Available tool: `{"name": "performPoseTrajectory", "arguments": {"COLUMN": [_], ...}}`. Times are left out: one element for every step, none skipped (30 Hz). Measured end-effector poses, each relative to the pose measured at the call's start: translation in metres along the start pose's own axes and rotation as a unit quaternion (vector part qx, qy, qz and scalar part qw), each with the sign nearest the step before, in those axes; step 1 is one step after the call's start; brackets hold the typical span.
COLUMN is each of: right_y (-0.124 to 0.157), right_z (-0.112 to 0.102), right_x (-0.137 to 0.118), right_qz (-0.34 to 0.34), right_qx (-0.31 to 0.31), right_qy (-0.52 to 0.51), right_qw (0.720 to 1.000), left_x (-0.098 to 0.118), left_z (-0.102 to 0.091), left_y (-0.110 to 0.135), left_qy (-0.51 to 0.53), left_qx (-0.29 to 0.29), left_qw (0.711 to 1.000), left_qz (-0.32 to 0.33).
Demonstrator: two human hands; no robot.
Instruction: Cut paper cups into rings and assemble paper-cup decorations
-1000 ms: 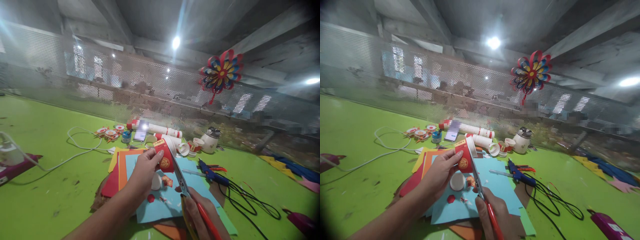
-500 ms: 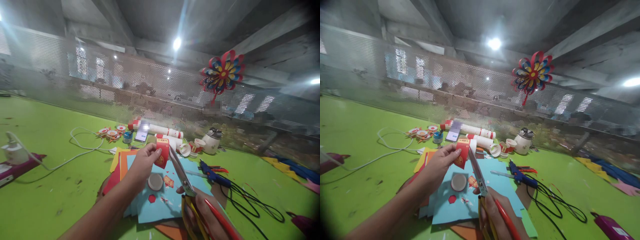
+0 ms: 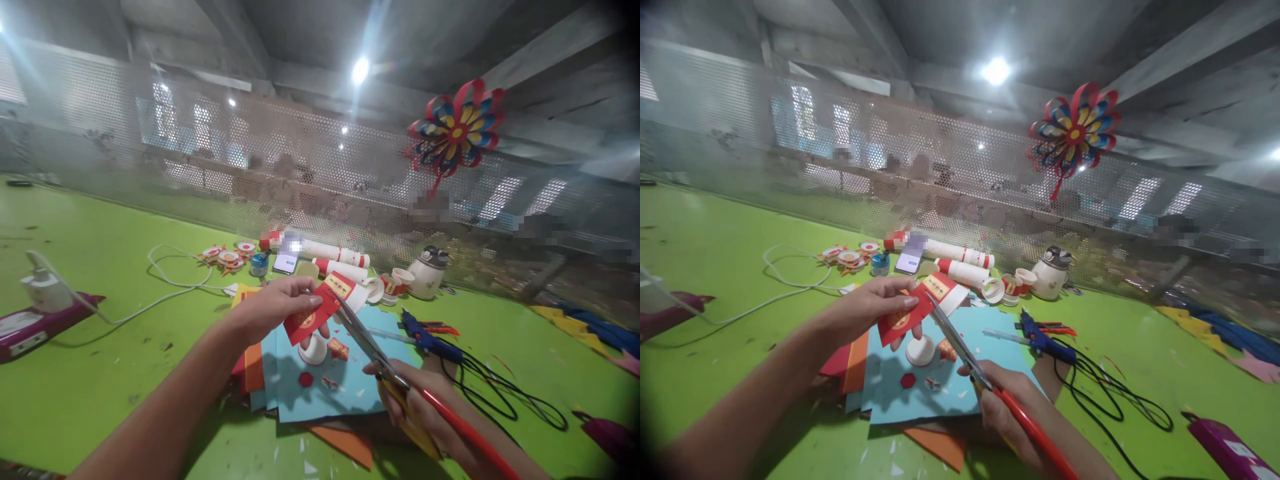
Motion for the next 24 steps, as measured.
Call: {"name": "performPoseTrajectory", "arguments": {"right_y": [0.000, 0.000, 0.000, -0.001, -0.002, -0.003, -0.004, -0.005, -0.006, -0.006, -0.006, -0.006, -0.006, -0.005, -0.004, -0.004, -0.003, -0.003, -0.002, -0.002, -0.003, -0.003, -0.003, -0.004], "right_z": [0.001, 0.002, 0.004, 0.006, 0.008, 0.010, 0.012, 0.014, 0.015, 0.016, 0.017, 0.017, 0.017, 0.017, 0.017, 0.017, 0.017, 0.017, 0.017, 0.017, 0.017, 0.017, 0.018, 0.017], "right_x": [0.001, 0.002, 0.005, 0.007, 0.010, 0.013, 0.014, 0.015, 0.014, 0.013, 0.012, 0.010, 0.007, 0.005, 0.003, 0.001, -0.001, -0.002, -0.004, -0.005, -0.008, -0.010, -0.012, -0.015], "right_qz": [-0.004, -0.004, -0.001, 0.002, 0.007, 0.009, 0.009, 0.008, 0.007, 0.006, 0.006, 0.008, 0.010, 0.014, 0.018, 0.023, 0.029, 0.035, 0.041, 0.044, 0.041, 0.032, 0.020, 0.006], "right_qx": [0.003, 0.005, 0.007, 0.008, 0.008, 0.008, 0.009, 0.012, 0.017, 0.023, 0.028, 0.030, 0.032, 0.032, 0.031, 0.031, 0.030, 0.030, 0.030, 0.031, 0.033, 0.036, 0.041, 0.047], "right_qy": [0.005, 0.004, -0.001, -0.010, -0.024, -0.040, -0.055, -0.067, -0.072, -0.072, -0.068, -0.063, -0.058, -0.053, -0.050, -0.047, -0.046, -0.046, -0.046, -0.042, -0.034, -0.022, -0.009, 0.005], "right_qw": [1.000, 1.000, 1.000, 1.000, 1.000, 0.999, 0.998, 0.998, 0.997, 0.997, 0.997, 0.998, 0.998, 0.998, 0.998, 0.998, 0.998, 0.998, 0.998, 0.998, 0.998, 0.999, 0.999, 0.999], "left_x": [0.000, 0.000, 0.000, 0.000, -0.001, -0.001, -0.001, -0.001, -0.001, -0.002, -0.002, -0.002, -0.002, -0.002, -0.002, -0.002, -0.002, -0.002, -0.002, -0.001, -0.001, -0.001, -0.001, -0.001], "left_z": [-0.001, -0.001, -0.001, -0.002, -0.002, -0.002, -0.002, -0.003, -0.004, -0.004, -0.004, -0.005, -0.005, -0.005, -0.005, -0.005, -0.004, -0.003, -0.003, -0.002, -0.001, 0.000, 0.000, 0.001], "left_y": [0.000, 0.000, 0.000, 0.000, -0.001, -0.001, -0.001, -0.001, -0.001, -0.001, -0.001, -0.001, -0.001, -0.001, -0.001, -0.001, -0.001, -0.001, -0.001, -0.001, -0.001, -0.001, -0.001, -0.001], "left_qy": [-0.005, -0.012, -0.019, -0.026, -0.029, -0.031, -0.032, -0.033, -0.033, -0.034, -0.036, -0.037, -0.037, -0.035, -0.032, -0.030, -0.027, -0.024, -0.023, -0.022, -0.021, -0.021, -0.022, -0.024], "left_qx": [0.001, 0.001, -0.001, -0.003, -0.005, -0.006, -0.004, -0.001, 0.003, 0.005, 0.005, 0.004, 0.002, 0.001, 0.000, -0.001, -0.003, -0.005, -0.005, -0.005, -0.003, -0.001, 0.000, 0.003], "left_qw": [1.000, 1.000, 1.000, 1.000, 1.000, 0.999, 0.999, 0.999, 0.999, 0.999, 0.999, 0.999, 0.999, 0.999, 0.999, 0.999, 0.999, 0.999, 0.999, 0.999, 0.999, 0.999, 0.999, 0.999], "left_qz": [0.000, 0.000, 0.001, 0.003, 0.007, 0.011, 0.015, 0.018, 0.020, 0.020, 0.019, 0.017, 0.016, 0.016, 0.017, 0.019, 0.020, 0.023, 0.025, 0.028, 0.029, 0.029, 0.028, 0.026]}}
Point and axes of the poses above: each hand's wrist, its own y-axis away from the middle knuckle, its own z-axis out of the palm, x = y × z, the point moved 4 cm from there along -y, towards the middle knuckle, and after that the axes turned 1 degree about -y, right-handed, at the moved point
